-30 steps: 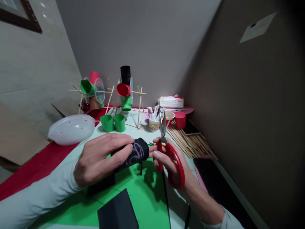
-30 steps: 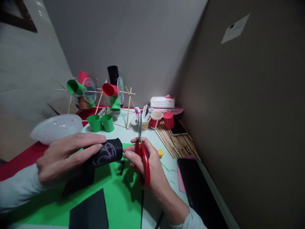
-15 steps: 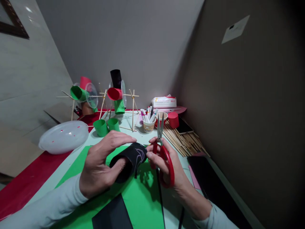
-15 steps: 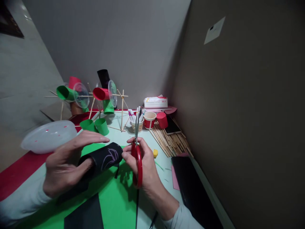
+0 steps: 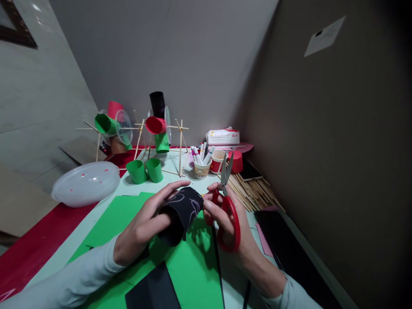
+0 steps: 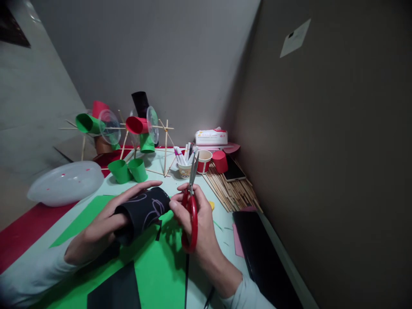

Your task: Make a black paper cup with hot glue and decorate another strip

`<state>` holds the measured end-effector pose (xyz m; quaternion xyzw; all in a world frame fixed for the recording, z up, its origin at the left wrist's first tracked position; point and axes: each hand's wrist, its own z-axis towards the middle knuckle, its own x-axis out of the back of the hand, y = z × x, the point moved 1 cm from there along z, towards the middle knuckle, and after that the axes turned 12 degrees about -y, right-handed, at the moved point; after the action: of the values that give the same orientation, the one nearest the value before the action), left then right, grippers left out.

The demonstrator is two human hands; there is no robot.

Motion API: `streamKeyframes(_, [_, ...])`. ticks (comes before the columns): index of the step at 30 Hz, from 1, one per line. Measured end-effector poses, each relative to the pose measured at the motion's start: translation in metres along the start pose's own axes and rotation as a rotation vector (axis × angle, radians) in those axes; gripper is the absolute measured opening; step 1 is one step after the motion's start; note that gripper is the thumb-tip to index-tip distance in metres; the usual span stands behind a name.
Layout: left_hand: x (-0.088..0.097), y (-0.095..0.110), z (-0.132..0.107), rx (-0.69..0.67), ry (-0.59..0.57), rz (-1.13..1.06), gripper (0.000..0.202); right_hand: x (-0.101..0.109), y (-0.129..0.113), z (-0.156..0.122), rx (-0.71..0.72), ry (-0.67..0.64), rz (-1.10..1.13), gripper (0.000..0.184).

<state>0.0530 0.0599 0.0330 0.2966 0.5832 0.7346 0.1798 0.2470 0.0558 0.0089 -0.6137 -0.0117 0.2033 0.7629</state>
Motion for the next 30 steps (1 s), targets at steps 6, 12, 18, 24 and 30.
streamKeyframes(6, [0.003, 0.004, -0.003, -0.025, -0.033, 0.093, 0.064, 0.002, 0.005, 0.000, -0.017, -0.062, 0.059, 0.033])
streamKeyframes(12, [0.006, 0.009, -0.005, -0.034, -0.061, 0.135, 0.069, 0.001, 0.010, 0.001, -0.039, -0.076, 0.067, 0.038])
streamKeyframes(18, [0.006, 0.012, -0.005, 0.041, -0.059, 0.241, 0.068, 0.001, 0.017, 0.000, -0.063, -0.070, 0.060, 0.039])
streamKeyframes(24, [0.001, 0.016, -0.005, 0.060, -0.024, 0.330, 0.069, 0.002, 0.019, 0.001, -0.063, -0.055, 0.032, 0.038])
streamKeyframes(30, [-0.005, 0.015, -0.004, -0.036, -0.057, 0.492, 0.082, 0.000, 0.006, 0.002, -0.019, -0.054, 0.001, 0.037])
